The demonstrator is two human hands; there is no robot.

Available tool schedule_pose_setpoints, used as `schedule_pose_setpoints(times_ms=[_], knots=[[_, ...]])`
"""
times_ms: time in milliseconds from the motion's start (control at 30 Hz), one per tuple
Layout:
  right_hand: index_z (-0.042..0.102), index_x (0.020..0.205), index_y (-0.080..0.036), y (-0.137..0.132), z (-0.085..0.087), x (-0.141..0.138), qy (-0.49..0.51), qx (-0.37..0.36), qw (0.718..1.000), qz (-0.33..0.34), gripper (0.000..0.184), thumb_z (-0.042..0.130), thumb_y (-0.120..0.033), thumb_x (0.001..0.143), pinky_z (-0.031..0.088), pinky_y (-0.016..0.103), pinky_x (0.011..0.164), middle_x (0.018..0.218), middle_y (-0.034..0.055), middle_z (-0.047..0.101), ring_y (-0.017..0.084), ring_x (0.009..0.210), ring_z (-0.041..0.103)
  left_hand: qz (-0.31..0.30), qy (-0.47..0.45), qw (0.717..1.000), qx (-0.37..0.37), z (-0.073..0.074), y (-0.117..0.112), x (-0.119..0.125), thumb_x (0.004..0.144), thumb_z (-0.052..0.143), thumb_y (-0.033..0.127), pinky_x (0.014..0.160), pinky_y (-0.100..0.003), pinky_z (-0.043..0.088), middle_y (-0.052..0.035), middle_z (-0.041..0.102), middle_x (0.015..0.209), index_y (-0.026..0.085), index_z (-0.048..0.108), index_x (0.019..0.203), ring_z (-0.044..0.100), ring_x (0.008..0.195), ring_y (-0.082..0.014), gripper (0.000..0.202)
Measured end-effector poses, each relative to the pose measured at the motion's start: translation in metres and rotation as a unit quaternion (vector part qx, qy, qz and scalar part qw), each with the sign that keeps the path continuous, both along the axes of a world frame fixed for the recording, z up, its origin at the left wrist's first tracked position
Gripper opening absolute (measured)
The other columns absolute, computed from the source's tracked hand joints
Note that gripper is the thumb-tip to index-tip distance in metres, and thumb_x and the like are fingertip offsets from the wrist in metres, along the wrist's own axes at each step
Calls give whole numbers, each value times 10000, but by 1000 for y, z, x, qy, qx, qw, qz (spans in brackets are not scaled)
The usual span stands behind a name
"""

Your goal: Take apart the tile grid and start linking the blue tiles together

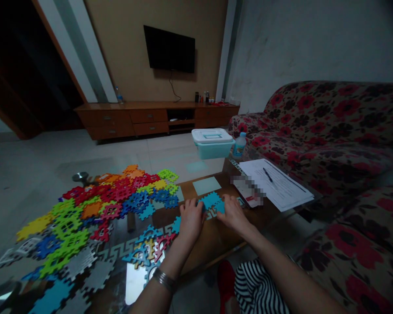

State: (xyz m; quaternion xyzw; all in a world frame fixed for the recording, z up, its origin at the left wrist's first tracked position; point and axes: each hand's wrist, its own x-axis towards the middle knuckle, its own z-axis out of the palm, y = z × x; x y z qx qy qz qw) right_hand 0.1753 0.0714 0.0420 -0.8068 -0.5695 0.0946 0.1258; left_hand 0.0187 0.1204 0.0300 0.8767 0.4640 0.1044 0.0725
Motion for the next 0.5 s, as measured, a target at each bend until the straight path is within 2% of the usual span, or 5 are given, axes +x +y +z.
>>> schedule_pose_setpoints(times_ms=[267, 500], knots=[[583, 1092, -116, 3, -2, 1, -41, -8, 999, 15, 336, 634, -264, 794, 366, 360, 922, 1085, 177, 583, 312, 1075, 510, -1, -41, 999, -33, -2, 3, -3, 883, 552, 238, 888, -402, 324, -61, 572, 1190, 254, 600, 1076, 434, 1133, -266, 199], [632, 1086, -114, 7, -1, 0, -67, -39, 997, 31, 347, 693, -291, 794, 380, 340, 911, 1081, 179, 588, 305, 1056, 529, -7, -50, 998, -33, -8, 7, -3, 866, 584, 228, 883, -386, 342, -56, 581, 1187, 263, 629, 1057, 455, 1132, -264, 199]])
